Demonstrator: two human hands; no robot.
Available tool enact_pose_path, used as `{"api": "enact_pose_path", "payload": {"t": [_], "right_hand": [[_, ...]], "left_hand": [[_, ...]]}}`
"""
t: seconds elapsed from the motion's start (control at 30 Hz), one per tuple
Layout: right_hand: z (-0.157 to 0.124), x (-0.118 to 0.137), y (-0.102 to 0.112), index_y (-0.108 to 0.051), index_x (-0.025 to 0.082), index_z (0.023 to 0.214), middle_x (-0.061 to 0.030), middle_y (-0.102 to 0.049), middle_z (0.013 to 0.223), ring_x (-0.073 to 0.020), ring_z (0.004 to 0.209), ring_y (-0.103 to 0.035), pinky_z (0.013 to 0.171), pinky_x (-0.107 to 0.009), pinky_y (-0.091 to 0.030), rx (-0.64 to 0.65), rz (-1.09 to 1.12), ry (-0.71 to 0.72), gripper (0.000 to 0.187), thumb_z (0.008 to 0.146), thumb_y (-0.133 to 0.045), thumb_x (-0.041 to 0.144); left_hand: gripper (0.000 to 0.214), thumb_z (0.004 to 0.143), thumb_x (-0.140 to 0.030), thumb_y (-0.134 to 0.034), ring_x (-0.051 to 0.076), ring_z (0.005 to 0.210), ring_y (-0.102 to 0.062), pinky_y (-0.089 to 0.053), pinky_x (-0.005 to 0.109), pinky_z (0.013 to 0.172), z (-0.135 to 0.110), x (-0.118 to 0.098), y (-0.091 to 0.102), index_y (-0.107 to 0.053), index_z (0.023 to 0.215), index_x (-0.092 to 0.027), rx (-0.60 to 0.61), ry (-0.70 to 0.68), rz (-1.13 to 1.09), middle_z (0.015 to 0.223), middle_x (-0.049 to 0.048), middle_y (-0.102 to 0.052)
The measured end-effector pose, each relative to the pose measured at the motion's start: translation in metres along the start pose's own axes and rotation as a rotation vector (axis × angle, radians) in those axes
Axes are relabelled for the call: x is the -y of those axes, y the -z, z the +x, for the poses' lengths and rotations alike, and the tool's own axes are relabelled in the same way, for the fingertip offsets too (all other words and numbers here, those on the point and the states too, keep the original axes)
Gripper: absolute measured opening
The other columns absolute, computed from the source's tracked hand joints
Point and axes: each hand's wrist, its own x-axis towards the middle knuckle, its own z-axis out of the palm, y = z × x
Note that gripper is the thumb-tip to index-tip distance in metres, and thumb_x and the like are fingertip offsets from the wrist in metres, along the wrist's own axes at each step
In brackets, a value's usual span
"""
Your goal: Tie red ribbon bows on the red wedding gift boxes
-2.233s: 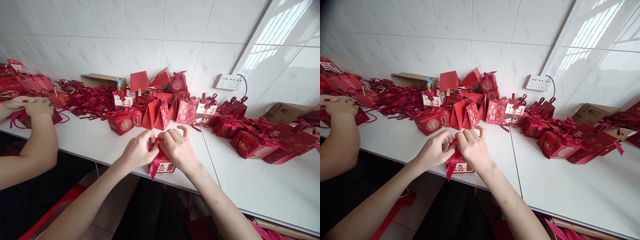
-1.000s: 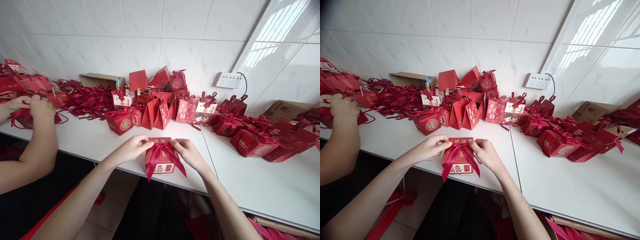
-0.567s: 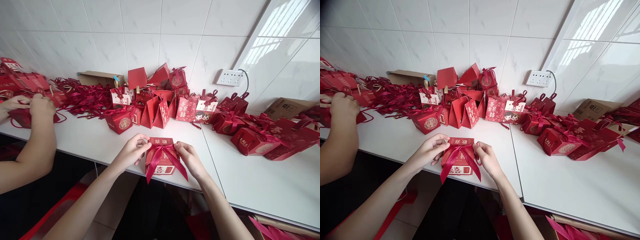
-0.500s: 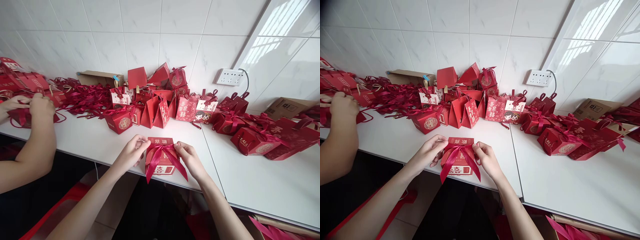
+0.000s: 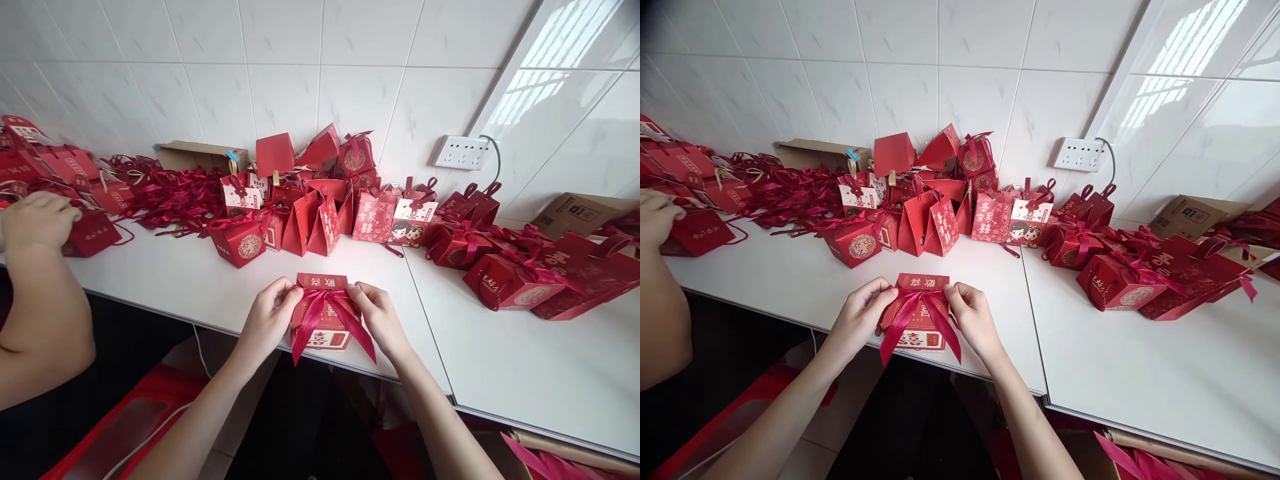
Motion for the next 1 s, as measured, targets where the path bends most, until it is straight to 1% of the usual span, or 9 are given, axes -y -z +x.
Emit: {"api": "enact_pose_path", "payload": {"t": [0.2, 0.37, 0.5, 0.63, 0.73, 0.8, 0.83, 0.93, 1.0], "right_hand": [[-0.004, -0.005, -0.004, -0.035, 0.02, 0.055, 0.0052, -0.035, 0.053, -0.0089, 0.051, -0.031, 0.049, -0.023, -0.027, -0.078, 0.073, 0.03, 0.047, 0.079, -0.051, 0.057], [-0.005, -0.008, -0.005, -0.036, 0.02, 0.056, 0.0053, -0.035, 0.055, -0.0084, 0.05, -0.03, 0.048, -0.023, -0.025, -0.038, 0.182, -0.001, 0.047, 0.076, -0.056, 0.057], [0.001, -0.011, -0.007, -0.034, 0.02, 0.054, 0.0057, -0.032, 0.054, -0.0083, 0.05, -0.027, 0.048, -0.023, -0.024, 0.005, 0.314, -0.047, 0.047, 0.073, -0.06, 0.054], [0.001, -0.01, 0.005, -0.036, 0.02, 0.056, 0.0046, -0.034, 0.054, -0.0099, 0.051, -0.031, 0.05, -0.025, -0.028, 0.03, 0.253, -0.068, 0.044, 0.078, -0.054, 0.054], [-0.017, 0.001, 0.018, -0.041, 0.02, 0.06, 0.0022, -0.037, 0.059, -0.0125, 0.056, -0.037, 0.054, -0.026, -0.032, -0.146, 0.091, 0.096, 0.042, 0.088, -0.038, 0.052], [-0.038, 0.012, 0.02, -0.043, 0.021, 0.066, 0.0016, -0.04, 0.063, -0.0129, 0.059, -0.039, 0.055, -0.026, -0.033, -0.344, -0.07, 0.257, 0.033, 0.091, -0.042, 0.042], [-0.049, 0.018, 0.017, -0.045, 0.021, 0.069, 0.0016, -0.042, 0.064, -0.0131, 0.059, -0.041, 0.055, -0.026, -0.034, -0.388, -0.155, 0.357, 0.027, 0.091, -0.045, 0.036], [-0.072, 0.027, -0.006, -0.052, 0.02, 0.082, -0.0009, -0.053, 0.07, -0.0145, 0.065, -0.05, 0.061, -0.027, -0.041, -0.162, -0.427, 0.782, 0.008, 0.086, -0.056, 0.026], [-0.074, 0.023, -0.024, -0.057, 0.018, 0.094, -0.0069, -0.062, 0.085, -0.02, 0.083, -0.057, 0.073, -0.033, -0.044, -0.069, -0.682, 0.948, 0.014, 0.084, -0.062, 0.026]], "left_hand": [[0.031, 0.083, -0.034, -0.049, 0.007, 0.048, -0.033, -0.03, 0.017, 0.047, -0.007, 0.008, -0.015, -0.036, 0.06, -0.019, -0.167, -0.009, -0.14, 0.054, -0.0068, -0.033], [0.033, 0.082, -0.035, -0.049, 0.007, 0.048, -0.03, -0.028, 0.017, 0.045, -0.007, 0.014, -0.022, -0.032, 0.058, -0.019, -0.249, 0.0, -0.177, 0.052, -0.0066, -0.031], [0.033, 0.081, -0.033, -0.049, 0.007, 0.048, -0.03, -0.028, 0.017, 0.044, -0.006, 0.017, -0.021, -0.03, 0.058, -0.019, -0.259, 0.0, -0.146, 0.052, -0.0064, -0.029], [0.032, 0.081, -0.033, -0.048, 0.007, 0.045, -0.031, -0.028, 0.017, 0.041, -0.006, 0.014, -0.013, -0.03, 0.059, -0.02, -0.135, 0.068, -0.175, 0.052, -0.0069, -0.029], [0.031, 0.08, -0.036, -0.048, 0.007, 0.041, -0.034, -0.028, 0.019, 0.037, -0.005, 0.012, -0.003, -0.033, 0.058, -0.02, -0.022, 0.122, -0.208, 0.05, -0.0069, -0.031], [0.03, 0.079, -0.036, -0.047, 0.008, 0.04, -0.037, -0.029, 0.02, 0.036, -0.004, 0.012, 0.003, -0.035, 0.057, -0.02, 0.004, 0.12, -0.212, 0.051, -0.0061, -0.034], [0.029, 0.079, -0.035, -0.047, 0.008, 0.041, -0.037, -0.029, 0.02, 0.036, -0.003, 0.011, 0.005, -0.036, 0.056, -0.019, 0.005, 0.11, -0.214, 0.053, -0.0056, -0.035], [0.026, 0.078, -0.032, -0.048, 0.008, 0.044, -0.039, -0.031, 0.02, 0.038, 0.0, 0.009, 0.007, -0.039, 0.057, -0.019, -0.074, 0.032, -0.211, 0.058, -0.0048, -0.037], [0.021, 0.08, -0.032, -0.048, 0.009, 0.05, -0.045, -0.038, 0.021, 0.046, 0.002, 0.004, 0.008, -0.045, 0.064, -0.019, -0.182, -0.068, -0.131, 0.064, -0.0045, -0.042]]}}
